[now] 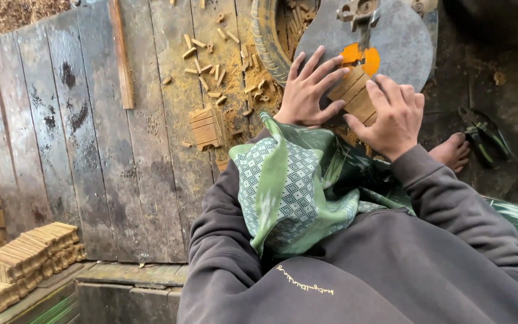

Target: Cutting small wooden blocks into smaller pieces using a circular saw blade

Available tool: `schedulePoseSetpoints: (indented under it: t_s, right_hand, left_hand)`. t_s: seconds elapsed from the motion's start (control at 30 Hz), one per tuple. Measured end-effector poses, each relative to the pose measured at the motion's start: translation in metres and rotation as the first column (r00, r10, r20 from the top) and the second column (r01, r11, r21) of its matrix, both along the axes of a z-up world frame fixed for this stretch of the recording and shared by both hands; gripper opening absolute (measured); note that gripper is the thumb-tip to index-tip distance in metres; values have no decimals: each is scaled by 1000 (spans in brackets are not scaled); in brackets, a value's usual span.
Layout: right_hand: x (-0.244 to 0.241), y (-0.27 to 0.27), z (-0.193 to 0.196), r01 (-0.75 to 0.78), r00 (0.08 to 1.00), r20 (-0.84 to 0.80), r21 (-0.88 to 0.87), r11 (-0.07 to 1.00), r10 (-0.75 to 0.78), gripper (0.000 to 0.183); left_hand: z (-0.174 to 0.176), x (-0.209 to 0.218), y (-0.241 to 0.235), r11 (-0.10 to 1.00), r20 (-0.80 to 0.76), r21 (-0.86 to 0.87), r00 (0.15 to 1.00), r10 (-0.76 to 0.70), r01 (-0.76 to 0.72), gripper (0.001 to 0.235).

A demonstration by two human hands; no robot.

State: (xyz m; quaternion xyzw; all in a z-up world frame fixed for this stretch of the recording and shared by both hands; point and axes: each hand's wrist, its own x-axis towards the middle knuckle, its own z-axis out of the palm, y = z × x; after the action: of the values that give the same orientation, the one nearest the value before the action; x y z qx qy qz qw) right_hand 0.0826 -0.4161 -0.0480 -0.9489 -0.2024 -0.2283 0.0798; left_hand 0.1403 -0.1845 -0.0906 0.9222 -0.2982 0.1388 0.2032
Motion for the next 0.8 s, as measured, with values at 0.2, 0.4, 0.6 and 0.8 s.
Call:
schedulePoseSetpoints:
  t_s: [0.2,0.4,0.6,0.8]
  right_hand:
    - [0,3,-4,-22,999,27,55,998,21,67]
    - [2,3,-3,-39,998,48,78,996,35,63]
    - [4,4,-4,-20,999,36,80,997,17,62]
    - [6,2,-6,-14,999,51,74,997,11,60]
  left_hand:
    - [0,-1,2,1000,24,-18,1000,-19,20,56]
    - [6,0,2,999,43,-42,999,-17,19,51]
    - [8,-1,-1,998,34,-57,999,8,-6,51]
    - [4,1,-2,999,54,-26,998,28,-26,50]
